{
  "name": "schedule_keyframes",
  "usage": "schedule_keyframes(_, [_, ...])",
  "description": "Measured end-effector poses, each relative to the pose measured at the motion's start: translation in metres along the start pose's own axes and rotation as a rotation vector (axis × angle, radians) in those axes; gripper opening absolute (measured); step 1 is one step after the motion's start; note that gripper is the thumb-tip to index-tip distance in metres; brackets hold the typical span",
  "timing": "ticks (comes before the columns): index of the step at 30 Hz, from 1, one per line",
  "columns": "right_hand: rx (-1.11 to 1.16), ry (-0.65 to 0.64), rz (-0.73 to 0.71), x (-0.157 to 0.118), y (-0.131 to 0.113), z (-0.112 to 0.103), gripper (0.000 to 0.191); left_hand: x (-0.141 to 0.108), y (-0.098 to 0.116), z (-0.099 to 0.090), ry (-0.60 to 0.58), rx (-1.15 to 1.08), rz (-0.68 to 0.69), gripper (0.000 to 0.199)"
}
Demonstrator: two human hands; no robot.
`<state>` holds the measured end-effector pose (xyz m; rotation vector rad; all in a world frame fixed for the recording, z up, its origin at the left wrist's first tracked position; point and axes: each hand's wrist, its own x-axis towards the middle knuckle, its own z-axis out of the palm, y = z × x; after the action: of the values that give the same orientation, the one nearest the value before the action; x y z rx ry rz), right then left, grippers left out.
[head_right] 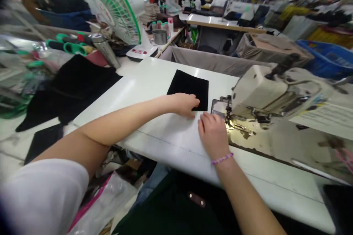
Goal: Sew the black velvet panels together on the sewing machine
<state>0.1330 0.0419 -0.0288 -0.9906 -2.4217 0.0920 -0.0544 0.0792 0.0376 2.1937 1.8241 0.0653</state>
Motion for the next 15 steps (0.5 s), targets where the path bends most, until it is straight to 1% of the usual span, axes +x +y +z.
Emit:
schedule_keyframes(1, [-0.006, 0.028, -0.023, 0.000, 0.002, 0.002, 0.028, -0.007, -0.004, 0.002, 0.017, -0.006, -0.017, 0.036])
schedule_keyframes(3, [-0.022, 0.075, -0.076, -0.002, 0.006, 0.004, 0.027, -0.016, -0.012, 0.002, 0.107, -0.012, -0.084, 0.044])
schedule_keyframes(5, [-0.025, 0.092, -0.120, -0.004, 0.009, 0.005, 0.027, -0.026, -0.019, -0.006, 0.204, -0.014, -0.172, 0.057])
schedule_keyframes(6, [-0.024, 0.094, -0.136, -0.005, 0.010, 0.005, 0.028, -0.036, -0.021, -0.011, 0.249, -0.026, -0.195, 0.061])
schedule_keyframes(7, [-0.024, 0.093, -0.149, -0.006, 0.011, 0.004, 0.028, -0.051, -0.022, -0.016, 0.301, -0.071, -0.177, 0.063])
schedule_keyframes(8, [-0.025, 0.094, -0.158, -0.006, 0.012, 0.004, 0.029, -0.072, -0.023, -0.018, 0.361, -0.161, -0.118, 0.062])
schedule_keyframes(9, [-0.027, 0.097, -0.164, -0.007, 0.012, 0.004, 0.029, -0.098, -0.023, -0.018, 0.412, -0.290, -0.030, 0.056])
schedule_keyframes(10, [-0.031, 0.099, -0.167, -0.007, 0.013, 0.004, 0.029, -0.129, -0.024, -0.013, 0.452, -0.491, 0.097, 0.048])
schedule_keyframes(11, [-0.036, 0.100, -0.171, -0.008, 0.013, 0.004, 0.029, -0.161, -0.025, -0.004, 0.412, -0.711, 0.172, 0.038])
schedule_keyframes(12, [-0.040, 0.100, -0.174, -0.008, 0.013, 0.005, 0.029, -0.193, -0.027, 0.011, 0.268, -0.924, 0.192, 0.027])
schedule_keyframes(13, [-0.044, 0.096, -0.180, -0.008, 0.013, 0.005, 0.029, -0.221, -0.029, 0.030, 0.036, -1.113, 0.161, 0.027])
schedule_keyframes(14, [-0.047, 0.094, -0.186, -0.008, 0.013, 0.005, 0.029, -0.245, -0.031, 0.053, -0.147, -1.264, 0.024, 0.033])
schedule_keyframes(15, [-0.051, 0.092, -0.192, -0.008, 0.013, 0.006, 0.029, -0.261, -0.032, 0.078, -0.270, -1.333, -0.229, 0.036])
